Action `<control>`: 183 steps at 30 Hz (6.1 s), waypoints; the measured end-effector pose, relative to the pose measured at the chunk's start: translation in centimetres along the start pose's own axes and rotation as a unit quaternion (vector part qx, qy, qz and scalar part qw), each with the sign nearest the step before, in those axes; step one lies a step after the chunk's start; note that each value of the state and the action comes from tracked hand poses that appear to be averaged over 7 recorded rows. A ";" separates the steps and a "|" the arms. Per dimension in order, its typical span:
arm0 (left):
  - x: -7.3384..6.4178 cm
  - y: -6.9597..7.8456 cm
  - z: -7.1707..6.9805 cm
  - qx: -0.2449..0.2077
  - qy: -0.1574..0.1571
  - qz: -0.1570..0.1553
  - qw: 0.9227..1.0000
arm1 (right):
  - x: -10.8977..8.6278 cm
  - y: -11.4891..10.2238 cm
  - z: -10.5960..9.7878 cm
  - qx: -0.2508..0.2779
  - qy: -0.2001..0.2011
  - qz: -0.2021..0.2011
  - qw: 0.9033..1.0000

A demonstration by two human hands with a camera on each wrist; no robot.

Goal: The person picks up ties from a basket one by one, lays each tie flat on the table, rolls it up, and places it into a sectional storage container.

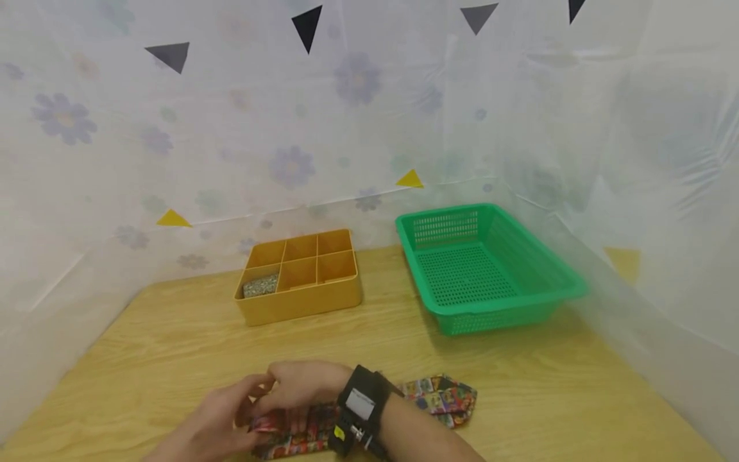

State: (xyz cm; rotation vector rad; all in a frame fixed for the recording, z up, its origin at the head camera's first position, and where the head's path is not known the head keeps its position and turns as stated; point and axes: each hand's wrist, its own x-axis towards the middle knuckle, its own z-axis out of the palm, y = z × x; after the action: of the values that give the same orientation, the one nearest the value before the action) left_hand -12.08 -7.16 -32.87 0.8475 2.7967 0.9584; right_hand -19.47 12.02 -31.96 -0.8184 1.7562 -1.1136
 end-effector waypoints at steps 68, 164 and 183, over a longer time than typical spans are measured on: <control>-1.4 -2.0 -1.0 -0.044 -0.006 0.048 0.998 | -0.1 0.1 -0.5 -0.018 0.007 0.018 1.000; -0.8 -0.2 -1.6 -0.078 -0.043 -0.057 0.994 | -0.5 -0.1 -0.4 -0.003 0.002 0.025 1.000; 0.5 1.1 -0.7 -0.018 -0.010 -0.061 0.998 | -0.1 0.2 0.8 0.013 0.051 0.025 0.998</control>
State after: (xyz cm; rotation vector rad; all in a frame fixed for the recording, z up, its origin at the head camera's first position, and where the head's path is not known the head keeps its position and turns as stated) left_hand -12.10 -6.54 -31.61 0.6689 2.7678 0.9715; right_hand -18.69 11.95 -32.29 -0.7087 1.8324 -1.1603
